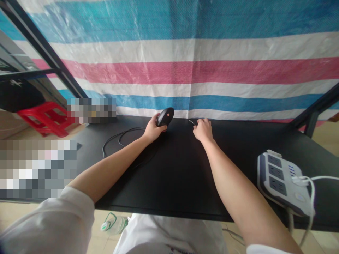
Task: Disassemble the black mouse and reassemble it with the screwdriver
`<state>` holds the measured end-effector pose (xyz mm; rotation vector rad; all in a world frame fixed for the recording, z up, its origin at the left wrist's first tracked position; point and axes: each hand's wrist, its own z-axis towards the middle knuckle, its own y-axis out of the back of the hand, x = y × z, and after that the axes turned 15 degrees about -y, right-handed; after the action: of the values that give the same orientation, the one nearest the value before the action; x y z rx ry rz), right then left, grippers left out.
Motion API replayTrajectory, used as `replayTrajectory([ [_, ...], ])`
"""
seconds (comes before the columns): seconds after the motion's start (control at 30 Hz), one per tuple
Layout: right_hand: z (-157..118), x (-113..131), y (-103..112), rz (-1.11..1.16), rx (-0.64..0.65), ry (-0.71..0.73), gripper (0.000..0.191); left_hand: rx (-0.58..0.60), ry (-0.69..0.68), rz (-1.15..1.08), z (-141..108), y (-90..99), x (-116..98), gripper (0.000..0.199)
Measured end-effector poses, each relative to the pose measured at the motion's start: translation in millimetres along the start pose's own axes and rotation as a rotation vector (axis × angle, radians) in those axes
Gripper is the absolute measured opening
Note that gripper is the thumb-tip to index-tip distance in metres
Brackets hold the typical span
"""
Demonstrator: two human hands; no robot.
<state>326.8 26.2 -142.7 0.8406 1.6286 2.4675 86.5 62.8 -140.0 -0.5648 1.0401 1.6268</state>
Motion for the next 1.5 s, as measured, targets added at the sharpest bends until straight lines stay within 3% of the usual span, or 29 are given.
replayTrajectory([
  [0.13,1.4,-4.8,0.9,-0.027,0.002,-0.099,0.036,0.052,0.027,-0.041,0.8,-0.5,-2.4,0.040],
  [0.37,-9.1,4.4,11.7,0.013,0.002,-0.109,0.032,-0.014,0.232,-0.256,11.3,-6.3,-7.4,0.029],
  [0.6,-12.6,9.6,7.9,0.411,-0.086,0.109,0.027,0.041,0.226,-0.169,29.6,-9.8,-8.3,0.040],
  [0.97,-14.3,13.3,5.6,0.630,-0.215,0.052,0.029,0.048,0.116,-0.248,25.7,-11.8,0.9,0.041],
  [1.27,-22.1,20.9,5.9,0.730,-0.121,0.073,0.025,0.068,0.080,-0.241,26.6,-10.8,5.9,0.055],
  [1.5,-23.8,23.0,3.6,0.769,-0.044,0.105,0.040,0.095,0.041,-0.203,24.7,-10.1,4.6,0.062],
])
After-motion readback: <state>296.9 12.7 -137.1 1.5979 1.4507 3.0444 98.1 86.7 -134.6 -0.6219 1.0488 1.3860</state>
